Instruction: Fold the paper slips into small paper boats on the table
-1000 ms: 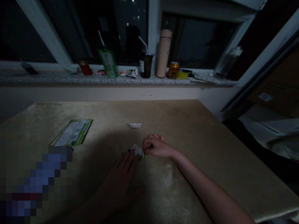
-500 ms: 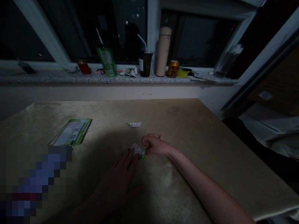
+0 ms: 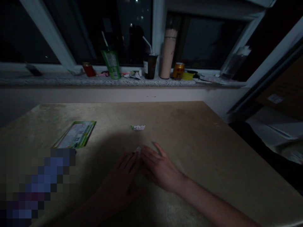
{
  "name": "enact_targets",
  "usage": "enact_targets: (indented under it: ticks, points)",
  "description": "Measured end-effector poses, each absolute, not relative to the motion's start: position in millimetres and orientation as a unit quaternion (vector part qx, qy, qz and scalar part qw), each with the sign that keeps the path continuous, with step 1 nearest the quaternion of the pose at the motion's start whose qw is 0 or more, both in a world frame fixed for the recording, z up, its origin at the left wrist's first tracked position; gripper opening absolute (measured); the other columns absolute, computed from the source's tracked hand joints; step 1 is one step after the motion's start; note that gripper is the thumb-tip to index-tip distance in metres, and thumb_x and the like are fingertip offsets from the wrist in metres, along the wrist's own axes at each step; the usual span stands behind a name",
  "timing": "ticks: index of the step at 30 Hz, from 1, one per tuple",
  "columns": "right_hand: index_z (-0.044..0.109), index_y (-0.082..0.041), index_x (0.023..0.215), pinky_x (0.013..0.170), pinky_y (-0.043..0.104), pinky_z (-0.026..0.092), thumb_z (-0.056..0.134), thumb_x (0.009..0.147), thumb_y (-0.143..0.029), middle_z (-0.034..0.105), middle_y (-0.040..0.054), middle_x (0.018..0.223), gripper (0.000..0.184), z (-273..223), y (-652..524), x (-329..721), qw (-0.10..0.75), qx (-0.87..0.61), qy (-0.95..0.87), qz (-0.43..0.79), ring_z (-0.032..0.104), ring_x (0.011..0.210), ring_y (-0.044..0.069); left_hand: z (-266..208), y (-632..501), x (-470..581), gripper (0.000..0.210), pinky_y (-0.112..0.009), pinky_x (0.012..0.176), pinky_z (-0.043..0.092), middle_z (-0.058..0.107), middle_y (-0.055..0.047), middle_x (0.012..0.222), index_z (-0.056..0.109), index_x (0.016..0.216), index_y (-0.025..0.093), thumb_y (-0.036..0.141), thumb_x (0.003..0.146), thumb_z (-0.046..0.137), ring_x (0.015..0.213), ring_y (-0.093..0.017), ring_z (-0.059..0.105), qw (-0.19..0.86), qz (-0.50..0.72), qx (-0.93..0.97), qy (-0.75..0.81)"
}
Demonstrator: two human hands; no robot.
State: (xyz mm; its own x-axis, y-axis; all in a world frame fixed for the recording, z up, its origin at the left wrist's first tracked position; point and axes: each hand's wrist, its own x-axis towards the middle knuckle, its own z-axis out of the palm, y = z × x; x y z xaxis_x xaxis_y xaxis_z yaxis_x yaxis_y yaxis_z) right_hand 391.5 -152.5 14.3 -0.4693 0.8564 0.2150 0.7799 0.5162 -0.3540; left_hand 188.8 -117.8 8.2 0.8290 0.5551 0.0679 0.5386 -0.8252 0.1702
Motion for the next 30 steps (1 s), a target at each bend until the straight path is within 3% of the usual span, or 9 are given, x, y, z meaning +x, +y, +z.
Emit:
enact_targets:
  ticks: [6, 12, 18, 24, 30]
  points:
    - [0.02, -0.012, 0.146, 0.117, 0.048, 0.001, 0.049, 0.089, -0.035, 0.027, 0.0119, 0.15, 0.068, 9, -161, 394, 0.123, -0.493, -0.854, 0.113, 0.022, 0.14, 0.022, 6, -120, 188, 0.084, -0.046, 0.112, 0.021, 0.019, -0.017, 0.152, 0.024, 0.145, 0.009, 0.058, 0.083, 0.051, 0.139, -0.03, 0.019, 0.079, 0.059, 0.952, 0.29]
    - [0.021, -0.021, 0.147, 0.116, 0.05, 0.005, 0.052, 0.088, -0.037, 0.02, 0.0083, 0.153, 0.069, 9, -163, 392, 0.116, -0.501, -0.848, 0.129, 0.019, 0.14, 0.023, 5, -114, 180, 0.08, -0.042, 0.111, 0.025, 0.018, -0.018, 0.152, 0.024, 0.145, 0.007, 0.054, 0.086, 0.05, 0.138, -0.028, 0.02, 0.113, 0.061, 0.956, 0.263]
    - [0.023, -0.022, 0.146, 0.115, 0.054, 0.004, 0.052, 0.088, -0.039, 0.025, 0.0097, 0.151, 0.067, 7, -163, 392, 0.131, -0.506, -0.843, 0.13, 0.023, 0.139, 0.025, 7, -107, 167, 0.077, -0.042, 0.11, 0.027, 0.017, -0.014, 0.153, 0.017, 0.148, 0.013, 0.048, 0.087, 0.051, 0.138, -0.027, 0.02, 0.136, 0.069, 0.958, 0.243]
    - [0.03, -0.021, 0.144, 0.114, 0.056, 0.004, 0.05, 0.09, -0.038, 0.03, 0.0099, 0.149, 0.06, 7, -163, 390, 0.137, -0.514, -0.837, 0.124, 0.028, 0.137, 0.026, 13, -104, 161, 0.074, -0.039, 0.112, 0.023, 0.022, -0.011, 0.152, 0.023, 0.146, 0.012, 0.048, 0.087, 0.051, 0.138, -0.024, 0.023, 0.106, 0.035, 0.963, 0.247]
    - [0.033, -0.023, 0.142, 0.114, 0.057, 0.006, 0.047, 0.092, -0.038, 0.031, 0.009, 0.149, 0.054, 8, -162, 390, 0.131, -0.523, -0.831, 0.133, 0.027, 0.138, 0.025, 14, -97, 152, 0.073, -0.048, 0.11, 0.023, 0.028, -0.009, 0.15, 0.028, 0.145, 0.017, 0.055, 0.087, 0.048, 0.136, -0.029, 0.028, 0.069, 0.015, 0.96, 0.271]
